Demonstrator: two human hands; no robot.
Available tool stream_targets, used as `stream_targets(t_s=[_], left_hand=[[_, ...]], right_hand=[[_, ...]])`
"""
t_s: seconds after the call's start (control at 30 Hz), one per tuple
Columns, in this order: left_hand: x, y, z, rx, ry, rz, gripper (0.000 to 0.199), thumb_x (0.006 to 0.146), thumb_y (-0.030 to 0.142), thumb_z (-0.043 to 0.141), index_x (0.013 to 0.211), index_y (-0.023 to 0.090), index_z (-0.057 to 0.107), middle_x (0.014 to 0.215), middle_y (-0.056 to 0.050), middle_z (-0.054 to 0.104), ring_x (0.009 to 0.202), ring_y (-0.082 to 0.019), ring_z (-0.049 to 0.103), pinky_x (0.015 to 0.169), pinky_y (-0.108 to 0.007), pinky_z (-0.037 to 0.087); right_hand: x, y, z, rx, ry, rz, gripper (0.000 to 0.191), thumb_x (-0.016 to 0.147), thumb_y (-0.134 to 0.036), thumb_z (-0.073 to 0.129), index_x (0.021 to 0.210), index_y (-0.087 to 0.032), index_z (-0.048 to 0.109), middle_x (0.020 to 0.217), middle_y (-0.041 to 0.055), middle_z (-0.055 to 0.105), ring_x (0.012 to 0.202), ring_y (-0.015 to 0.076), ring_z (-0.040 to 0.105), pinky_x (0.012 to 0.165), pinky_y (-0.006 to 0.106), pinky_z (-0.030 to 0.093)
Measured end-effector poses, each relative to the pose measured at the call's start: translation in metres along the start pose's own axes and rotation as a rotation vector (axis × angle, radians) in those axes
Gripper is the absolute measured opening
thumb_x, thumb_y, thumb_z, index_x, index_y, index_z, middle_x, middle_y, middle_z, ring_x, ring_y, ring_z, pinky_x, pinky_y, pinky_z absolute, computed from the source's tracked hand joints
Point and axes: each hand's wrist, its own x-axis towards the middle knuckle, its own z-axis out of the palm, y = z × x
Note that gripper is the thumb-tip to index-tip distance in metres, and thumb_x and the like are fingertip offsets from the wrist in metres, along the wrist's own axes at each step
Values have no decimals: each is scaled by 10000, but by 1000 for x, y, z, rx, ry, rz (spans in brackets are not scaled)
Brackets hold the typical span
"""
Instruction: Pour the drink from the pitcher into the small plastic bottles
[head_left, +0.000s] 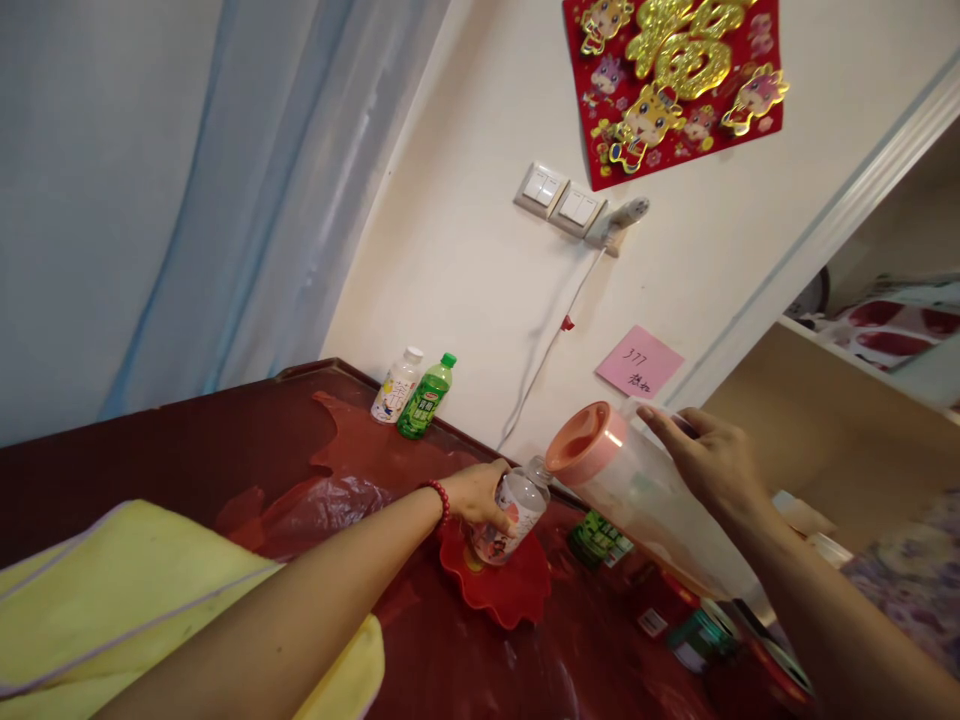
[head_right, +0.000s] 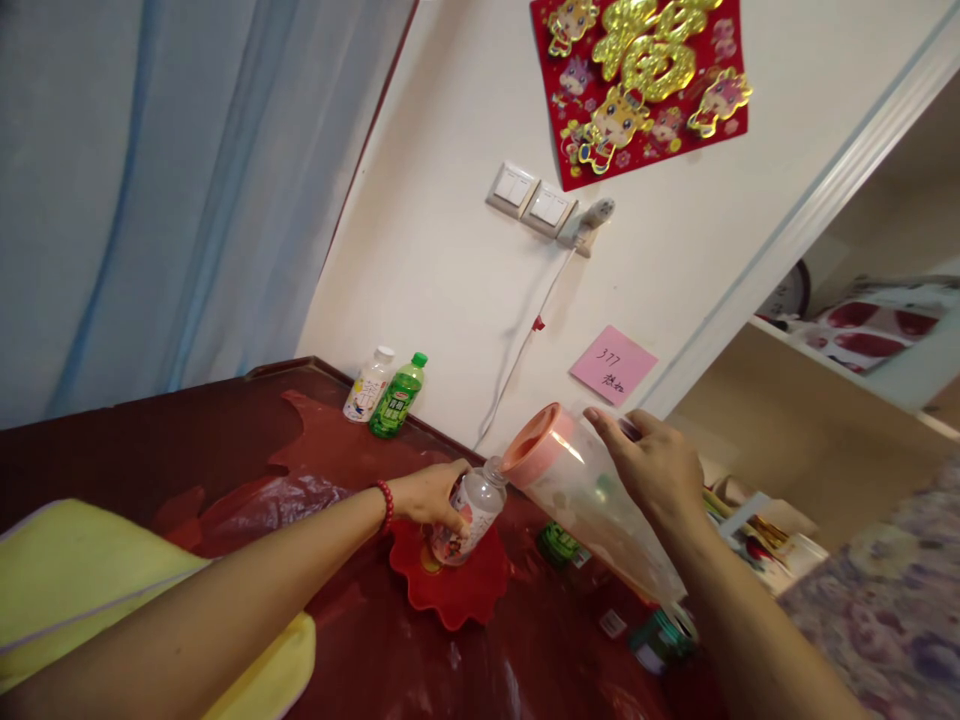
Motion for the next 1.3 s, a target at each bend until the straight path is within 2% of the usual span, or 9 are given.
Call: stream_targets(t_s=[0.6,1.3], left_hand=[[-2,2,-1,2,2,-9,717,527,373,890,1117,181,530,1084,-58,704,992,-259,665,749,-273,506],[-2,2,-1,-3,0,3,723,529,369,891,1124,171,531,1118,-74,697,1016,-267,659,772,-281,510]], right_hand=[[1,1,2,-15,8,-21,678,730,-879,489,531,-231,465,491,-9,435,529,178,423,513,301,292],[1,-3,0,-26,-7,-4,692,723,-891,484,524,-230,426,480,-17,415,532,173,414,517,306,289]])
